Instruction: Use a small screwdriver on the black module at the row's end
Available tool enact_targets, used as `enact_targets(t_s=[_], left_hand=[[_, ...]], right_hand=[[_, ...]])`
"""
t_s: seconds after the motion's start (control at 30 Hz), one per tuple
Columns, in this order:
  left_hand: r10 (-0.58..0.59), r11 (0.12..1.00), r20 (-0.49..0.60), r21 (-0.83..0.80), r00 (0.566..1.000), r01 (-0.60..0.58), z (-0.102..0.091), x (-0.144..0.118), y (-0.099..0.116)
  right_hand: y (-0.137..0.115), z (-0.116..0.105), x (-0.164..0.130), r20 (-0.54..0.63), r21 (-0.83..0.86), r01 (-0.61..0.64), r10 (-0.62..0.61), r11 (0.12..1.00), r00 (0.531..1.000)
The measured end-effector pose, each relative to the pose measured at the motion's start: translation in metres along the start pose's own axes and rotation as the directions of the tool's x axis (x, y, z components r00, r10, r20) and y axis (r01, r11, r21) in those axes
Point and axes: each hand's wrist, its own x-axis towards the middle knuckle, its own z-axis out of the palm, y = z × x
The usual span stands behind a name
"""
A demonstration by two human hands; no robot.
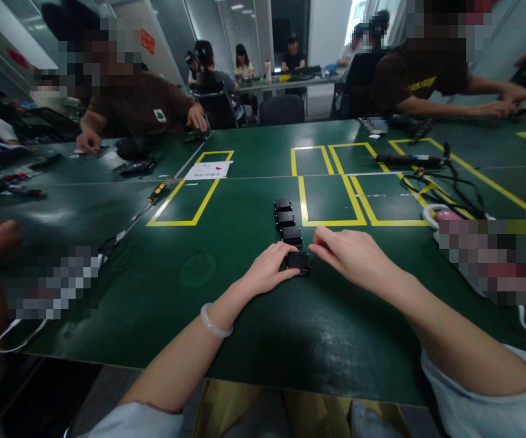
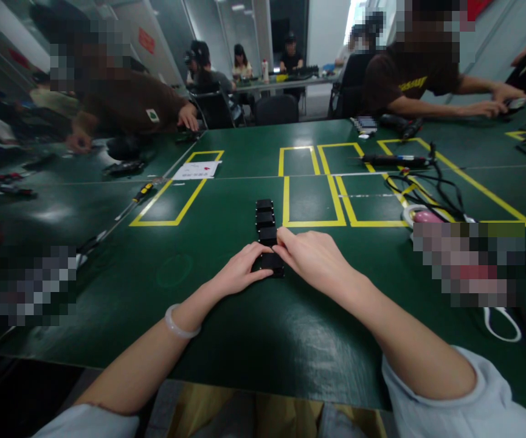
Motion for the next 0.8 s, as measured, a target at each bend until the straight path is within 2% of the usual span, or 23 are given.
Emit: enact_targets(t_s=[0.23, 0.43, 0.63, 0.8], left_hand=[[-0.006, 1.000, 0.006, -0.004, 1.000, 0.006, -0.0012, -0.0002, 0.0010], [-0.004, 1.000, 0.008, 0.006, 1.000, 0.004, -0.0005, -0.0002, 0.0005], [0.002, 1.000, 0.012, 0.022, 1.000, -0.003, -0.0015, 0.0001, 0.0009], [-0.002, 1.000, 0.009, 0.024, 1.000, 0.002, -0.0004, 0.0001, -0.0002]], right_hand=[[-0.0024, -0.0008, -0.0010, -0.030, 0.079, 0.026, -0.024, 0.997, 0.999], [-0.0023, -0.0005, 0.0008, 0.018, 0.022, -0.002, 0.001, 1.000, 1.000], [-0.0002, 0.0015, -0.0006, -0.025, 0.070, 0.049, -0.047, 0.996, 0.999], [-0.0023, 0.0004, 0.0008, -0.014, 0.023, 0.018, -0.018, 1.000, 1.000]])
